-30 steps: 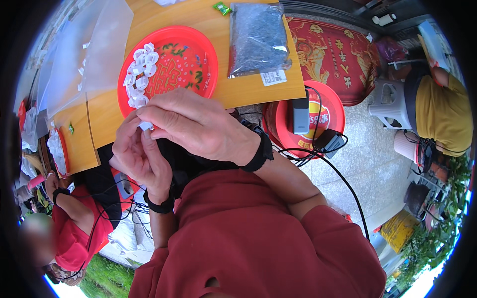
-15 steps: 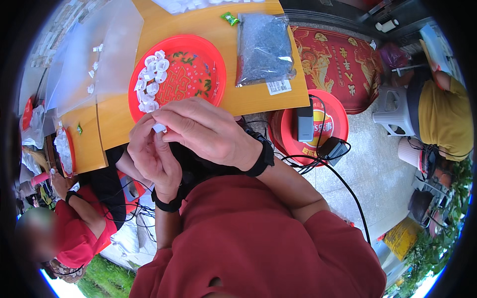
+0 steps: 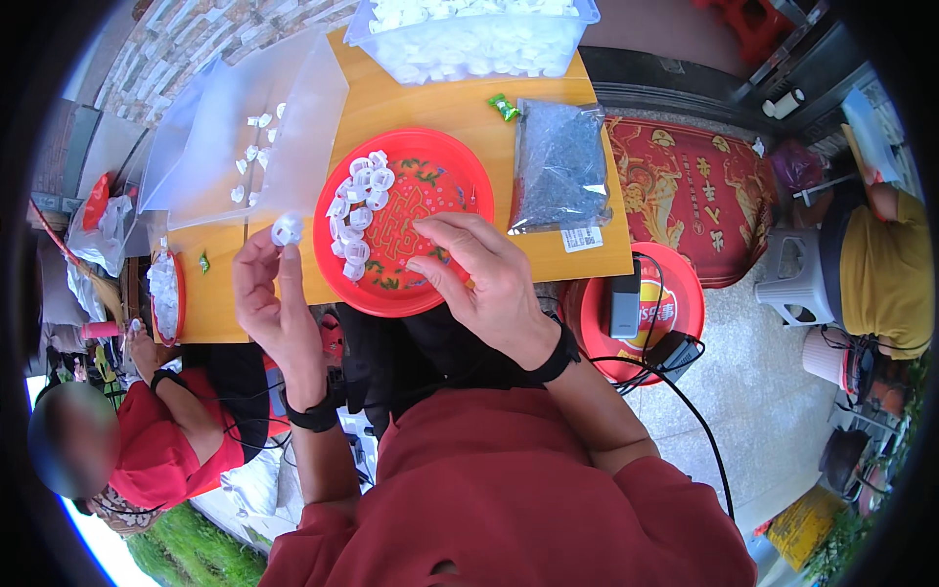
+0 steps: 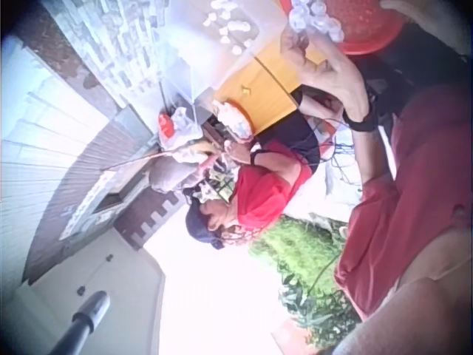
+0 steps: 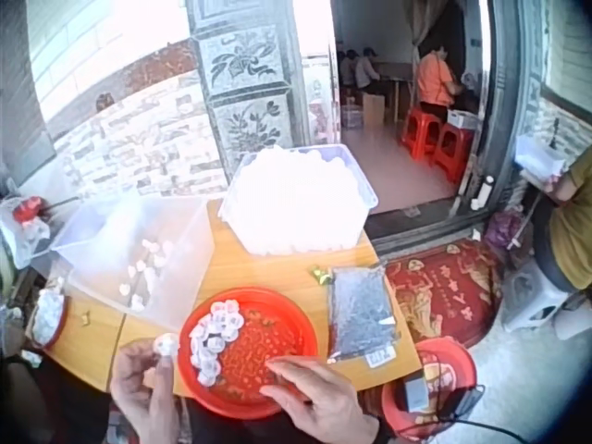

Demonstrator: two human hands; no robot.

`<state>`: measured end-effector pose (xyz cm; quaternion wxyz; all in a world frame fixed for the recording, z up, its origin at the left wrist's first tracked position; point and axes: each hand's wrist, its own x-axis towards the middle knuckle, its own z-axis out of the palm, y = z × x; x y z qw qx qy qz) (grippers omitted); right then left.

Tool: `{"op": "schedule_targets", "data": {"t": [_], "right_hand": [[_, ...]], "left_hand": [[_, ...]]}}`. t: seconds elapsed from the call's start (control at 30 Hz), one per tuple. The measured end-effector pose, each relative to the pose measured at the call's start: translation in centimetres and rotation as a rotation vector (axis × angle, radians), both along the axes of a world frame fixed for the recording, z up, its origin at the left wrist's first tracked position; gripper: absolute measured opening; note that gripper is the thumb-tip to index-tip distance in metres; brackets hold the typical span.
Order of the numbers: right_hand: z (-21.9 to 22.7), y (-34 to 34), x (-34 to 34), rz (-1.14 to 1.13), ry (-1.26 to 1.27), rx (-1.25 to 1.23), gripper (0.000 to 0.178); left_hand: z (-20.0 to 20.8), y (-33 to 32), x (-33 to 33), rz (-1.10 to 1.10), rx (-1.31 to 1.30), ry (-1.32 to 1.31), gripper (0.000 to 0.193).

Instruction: The person is assembling small white plastic components using a needle tool and wire.

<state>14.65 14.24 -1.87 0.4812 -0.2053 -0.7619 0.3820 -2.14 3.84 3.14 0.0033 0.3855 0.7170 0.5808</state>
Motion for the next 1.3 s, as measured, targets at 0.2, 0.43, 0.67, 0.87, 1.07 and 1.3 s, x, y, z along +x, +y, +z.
{"op": "schedule_targets", "data": {"t": [0.2,0.43,0.67,0.87,1.07,1.3], "right_hand": [[0.1,0.3,0.2,-0.06,-0.037,-0.068,0.023],[-0.3,3.3,1.1,-0.178,-0.268,-0.074,0.008],[-1.5,7.0,-1.4,-0.203,-0.713,0.253,0.008],[-1.2,6.2,-3.9,-0.26,-1.023,0.458,0.013],[-1.8,7.7,-3.9,-0.144,-0.864,0.27,0.007],[-1.7,9.2,-5.1,-0.08,-0.783,0.471,0.016]], "left_hand": [[6.4,1.7,-11.5,0.199,0.096,0.224,0.037],[0.4,4.7,-6.7,-0.076,-0.359,0.682,0.018],[-6.0,8.2,-5.4,-0.232,-0.543,0.908,0.023],[-7.6,8.8,-5.7,-0.232,-0.557,0.983,0.021],[-7.4,9.2,-6.2,-0.21,-0.55,0.973,0.016],[-7.3,10.1,-6.4,-0.256,-0.604,0.945,0.016]]}}
